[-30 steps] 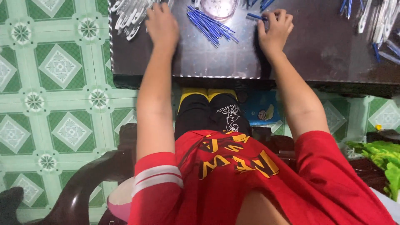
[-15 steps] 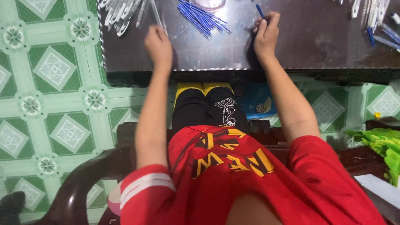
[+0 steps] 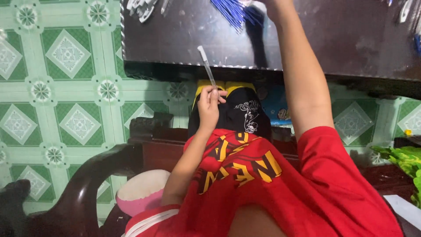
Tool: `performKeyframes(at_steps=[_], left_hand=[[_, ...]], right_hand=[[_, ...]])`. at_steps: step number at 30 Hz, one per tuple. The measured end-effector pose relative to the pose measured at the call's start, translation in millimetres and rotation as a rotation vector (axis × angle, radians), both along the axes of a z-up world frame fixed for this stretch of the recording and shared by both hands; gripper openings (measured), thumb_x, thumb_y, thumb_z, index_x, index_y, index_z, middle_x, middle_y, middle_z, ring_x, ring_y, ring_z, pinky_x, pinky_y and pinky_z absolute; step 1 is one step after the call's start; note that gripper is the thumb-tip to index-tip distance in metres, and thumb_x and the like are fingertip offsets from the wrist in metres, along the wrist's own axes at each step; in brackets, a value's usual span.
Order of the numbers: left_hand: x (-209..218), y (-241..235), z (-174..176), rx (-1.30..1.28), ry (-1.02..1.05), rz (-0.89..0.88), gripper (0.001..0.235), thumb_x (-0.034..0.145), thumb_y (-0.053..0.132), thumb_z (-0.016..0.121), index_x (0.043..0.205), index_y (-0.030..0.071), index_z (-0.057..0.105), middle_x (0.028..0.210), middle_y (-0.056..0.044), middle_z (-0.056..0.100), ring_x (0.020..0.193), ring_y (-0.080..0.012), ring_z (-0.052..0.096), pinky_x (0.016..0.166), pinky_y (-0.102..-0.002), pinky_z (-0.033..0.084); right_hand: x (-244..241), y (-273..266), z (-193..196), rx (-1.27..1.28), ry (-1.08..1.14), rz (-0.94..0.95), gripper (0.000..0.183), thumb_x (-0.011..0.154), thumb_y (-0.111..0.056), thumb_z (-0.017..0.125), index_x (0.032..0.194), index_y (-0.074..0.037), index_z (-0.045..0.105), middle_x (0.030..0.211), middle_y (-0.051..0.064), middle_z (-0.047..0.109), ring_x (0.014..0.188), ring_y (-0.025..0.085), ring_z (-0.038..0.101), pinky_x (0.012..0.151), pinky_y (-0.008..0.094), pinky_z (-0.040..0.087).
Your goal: The person sits at a table and assembles blue ballpoint pens by inserting ink cartridges into white plastic casings. They repeatedly pick up a casing and a cartridge, insert the cartridge, and place the assembled pen on the table.
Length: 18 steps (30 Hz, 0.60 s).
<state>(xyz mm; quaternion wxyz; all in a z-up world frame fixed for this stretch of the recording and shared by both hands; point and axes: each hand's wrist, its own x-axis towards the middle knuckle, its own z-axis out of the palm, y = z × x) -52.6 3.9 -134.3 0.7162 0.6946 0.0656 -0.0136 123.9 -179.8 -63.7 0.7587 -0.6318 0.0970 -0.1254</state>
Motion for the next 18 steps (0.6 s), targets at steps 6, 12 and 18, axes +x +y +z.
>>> performKeyframes(at_steps=[6, 12, 18], left_hand=[[10.6, -6.1, -4.8, -0.089, -0.006, 0.035, 0.025, 0.114, 0.021, 0.036, 0.123, 0.005, 0.053, 0.096, -0.012, 0.074, 0.068, -0.0148, 0.068, 0.062, -0.024, 0.049], [29.5, -21.0, -9.7, -0.262, -0.030, 0.085, 0.025, 0.115, 0.023, 0.035, 0.124, 0.007, 0.052, 0.088, -0.004, 0.063, 0.060, -0.0101, 0.061, 0.057, -0.020, 0.046], [41.1, -6.3, 3.3, -0.251, -0.053, 0.110, 0.026, 0.115, 0.027, 0.037, 0.125, 0.008, 0.051, 0.091, -0.003, 0.059, 0.061, -0.0096, 0.061, 0.057, -0.019, 0.046]], right_hand=[[-19.0, 18.6, -1.2, 0.183, 0.102, 0.064, 0.012, 0.086, -0.012, 0.053, 0.083, -0.002, 0.059, 0.053, 0.003, 0.033, 0.044, 0.010, 0.040, 0.043, 0.032, 0.054], [1.2, -14.6, -36.9, 0.145, 0.152, -0.012, 0.019, 0.086, -0.017, 0.056, 0.079, -0.001, 0.064, 0.057, 0.006, 0.039, 0.044, 0.011, 0.043, 0.043, 0.030, 0.055], [71.0, -65.4, -78.9, -0.273, 0.280, 0.040, 0.027, 0.095, -0.039, 0.058, 0.101, -0.017, 0.072, 0.105, 0.006, 0.058, 0.087, 0.021, 0.063, 0.056, 0.030, 0.062]])
